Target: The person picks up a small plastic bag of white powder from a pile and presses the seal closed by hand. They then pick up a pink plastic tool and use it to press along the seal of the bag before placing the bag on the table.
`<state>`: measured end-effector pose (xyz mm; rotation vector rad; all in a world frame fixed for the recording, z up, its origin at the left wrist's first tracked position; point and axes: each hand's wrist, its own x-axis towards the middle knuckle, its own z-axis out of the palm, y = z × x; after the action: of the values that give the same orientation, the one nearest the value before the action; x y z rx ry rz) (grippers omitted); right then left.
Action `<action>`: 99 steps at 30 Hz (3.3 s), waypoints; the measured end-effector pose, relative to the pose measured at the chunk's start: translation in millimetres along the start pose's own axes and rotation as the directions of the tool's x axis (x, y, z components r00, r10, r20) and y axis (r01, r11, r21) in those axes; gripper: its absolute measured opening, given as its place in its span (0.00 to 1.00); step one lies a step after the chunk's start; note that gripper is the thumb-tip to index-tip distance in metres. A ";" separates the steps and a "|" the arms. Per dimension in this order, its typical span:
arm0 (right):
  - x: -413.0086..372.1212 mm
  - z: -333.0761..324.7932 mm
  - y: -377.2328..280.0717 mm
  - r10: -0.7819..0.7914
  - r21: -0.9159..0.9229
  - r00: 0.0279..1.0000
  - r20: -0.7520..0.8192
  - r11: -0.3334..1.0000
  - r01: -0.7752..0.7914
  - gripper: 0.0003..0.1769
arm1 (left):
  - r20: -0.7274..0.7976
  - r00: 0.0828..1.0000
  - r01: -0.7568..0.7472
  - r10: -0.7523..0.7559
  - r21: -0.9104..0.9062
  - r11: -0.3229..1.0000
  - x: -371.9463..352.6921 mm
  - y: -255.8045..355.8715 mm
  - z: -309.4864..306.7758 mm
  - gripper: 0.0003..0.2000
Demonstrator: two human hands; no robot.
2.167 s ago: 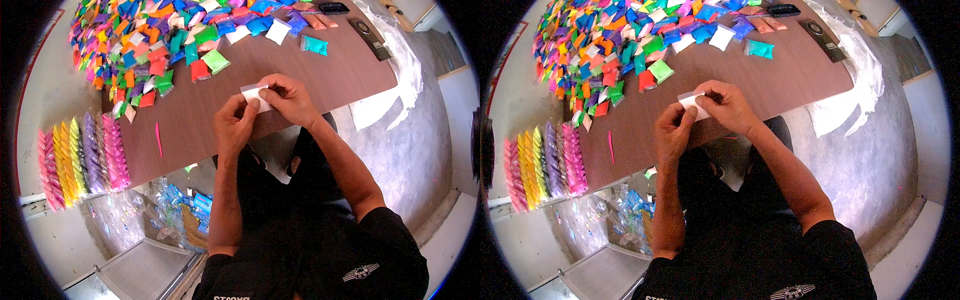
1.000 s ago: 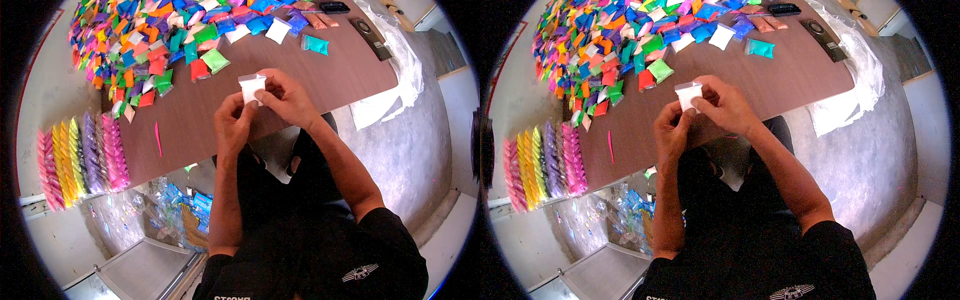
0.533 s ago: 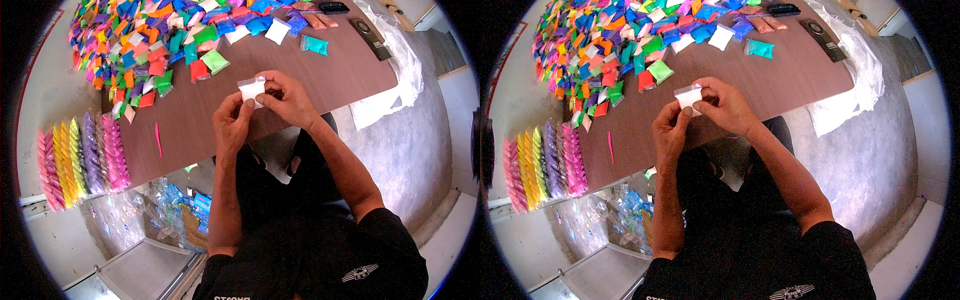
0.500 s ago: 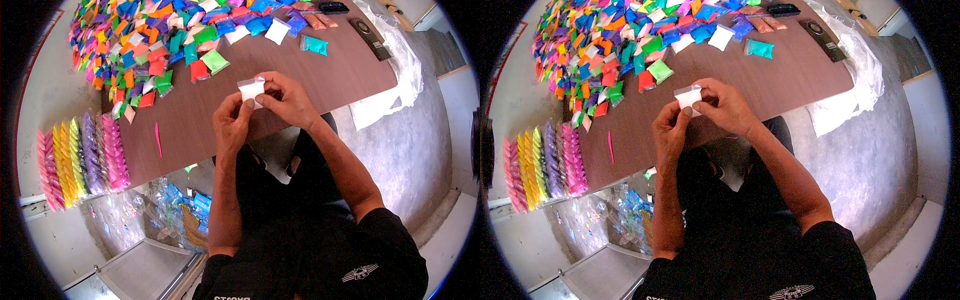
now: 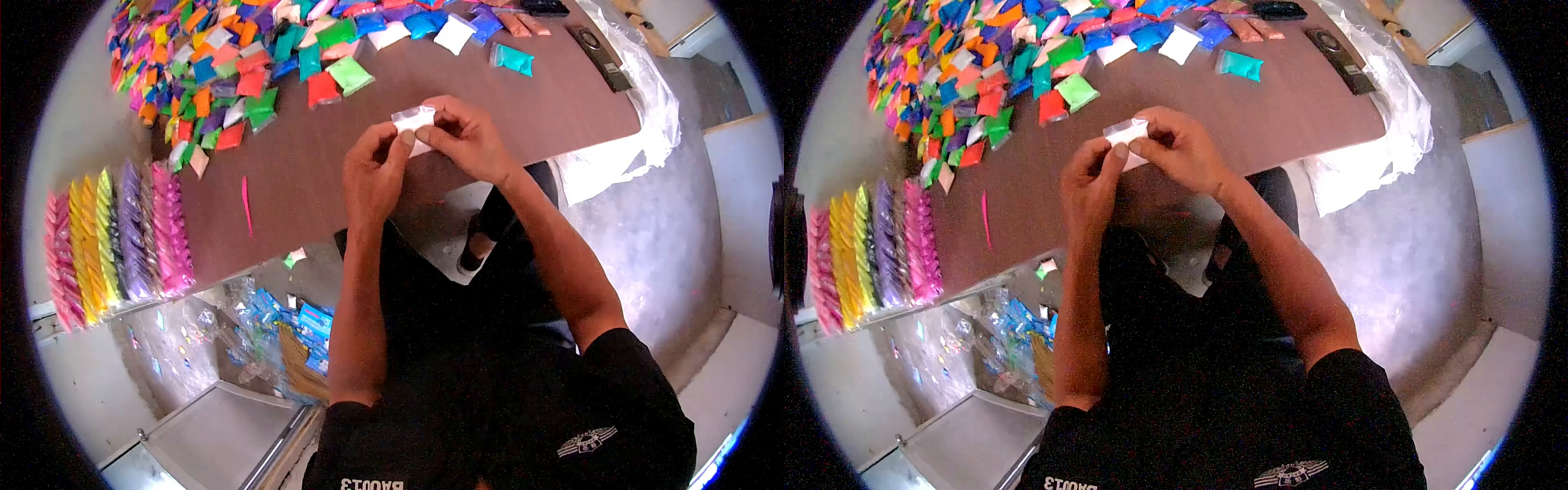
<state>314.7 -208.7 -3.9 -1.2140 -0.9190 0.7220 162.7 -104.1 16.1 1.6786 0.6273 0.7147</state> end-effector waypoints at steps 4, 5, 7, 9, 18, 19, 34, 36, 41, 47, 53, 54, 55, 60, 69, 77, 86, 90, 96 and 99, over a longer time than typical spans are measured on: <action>0.0 -0.3 -10.8 0.030 -0.082 0.999 0.028 0.996 -0.027 0.15 | -0.003 1.000 -0.018 0.018 0.058 0.998 2.8 -6.2 -1.4 0.10; 0.1 0.0 -13.0 0.041 -0.096 0.999 0.024 0.995 -0.038 0.15 | -0.007 1.000 -0.028 0.028 -0.002 1.000 2.8 -8.3 -0.4 0.10; -1.0 1.8 -14.7 0.062 -0.113 0.998 0.014 0.992 -0.060 0.16 | -0.007 1.000 -0.029 0.028 -0.068 0.997 1.6 -6.5 2.9 0.10; 0.1 3.8 -15.8 0.020 -0.103 1.000 -0.005 0.995 -0.020 0.16 | -0.047 0.999 -0.034 0.027 -0.164 0.986 2.0 -2.1 6.5 0.09; -2.3 4.6 -23.6 0.076 -0.122 0.997 0.016 0.990 -0.074 0.13 | -0.043 0.999 0.010 -0.012 -0.059 0.998 0.5 -4.7 -4.4 0.09; -1.7 2.4 -21.5 0.071 -0.119 0.997 0.016 0.990 -0.068 0.13 | -0.043 0.999 0.005 -0.007 -0.055 0.998 0.3 -2.4 -3.2 0.09; -2.8 0.7 -13.5 -0.012 -0.112 1.000 0.017 0.994 0.013 0.10 | -0.057 0.997 0.056 -0.058 -0.034 0.998 -2.4 9.1 2.2 0.10; -2.2 1.2 -15.0 -0.030 -0.081 1.000 -0.009 0.996 0.029 0.09 | -0.036 0.996 0.083 -0.085 -0.047 0.995 -2.7 10.3 1.7 0.10; -1.2 -4.2 -7.2 0.038 -0.065 0.998 -0.044 0.997 -0.041 0.08 | 0.016 0.985 0.173 -0.173 0.015 0.985 -2.0 14.4 3.4 0.10; -3.6 -0.3 -11.4 -0.010 -0.068 0.998 -0.061 0.998 0.006 0.07 | 0.021 0.990 0.139 -0.139 -0.003 0.990 -0.2 6.3 1.3 0.08; -3.5 -1.5 -2.1 -0.027 0.000 0.997 -0.069 1.000 0.027 0.07 | 0.058 0.992 0.117 -0.116 -0.016 0.993 -1.4 -1.1 -0.6 0.08; -3.2 -2.4 -4.1 -0.026 -0.003 0.997 -0.068 1.000 0.026 0.07 | 0.057 0.992 0.118 -0.116 -0.020 0.993 -1.8 5.3 2.7 0.08; -3.0 -3.6 -5.9 -0.018 0.038 0.996 -0.091 0.999 0.021 0.07 | 0.054 0.992 0.115 -0.115 0.013 0.993 -3.1 12.8 6.9 0.08; -1.9 -0.5 -6.5 -0.006 0.088 0.996 -0.085 0.996 0.014 0.09 | 0.083 0.991 0.097 -0.106 0.102 0.990 -1.8 12.0 2.3 0.09; -2.9 1.3 -13.2 0.073 -0.015 0.997 0.005 0.997 -0.073 0.10 | 0.045 0.995 0.083 -0.085 0.052 0.995 -1.6 10.6 0.3 0.11; -0.8 1.6 -5.9 0.053 -0.034 0.997 -0.065 0.998 -0.055 0.11 | 0.067 0.992 0.103 -0.107 0.062 0.993 -1.8 10.4 3.0 0.10; -1.9 -1.2 -6.5 0.050 -0.069 0.999 -0.012 0.996 -0.051 0.09 | 0.054 0.998 -0.024 0.023 0.027 0.999 -6.9 6.9 -0.4 0.14; -1.0 -2.4 -10.5 0.053 -0.135 0.999 0.009 0.990 -0.051 0.09 | 0.075 0.997 0.016 -0.023 0.097 0.995 -7.2 5.8 -2.4 0.13; -5.0 -2.7 -17.4 0.043 -0.122 0.999 -0.015 0.992 -0.044 0.10 | 0.137 0.990 0.037 -0.032 -0.033 0.999 -6.8 -5.1 -0.5 0.09; -3.6 -2.8 -12.0 0.023 -0.066 1.000 0.017 0.998 -0.022 0.10 | 0.056 0.998 0.023 -0.021 -0.029 0.999 -6.5 -4.7 -0.5 0.08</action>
<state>315.3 -215.7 6.9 -1.2795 -0.9517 0.7264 157.8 -107.5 10.8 1.6561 0.5919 0.6561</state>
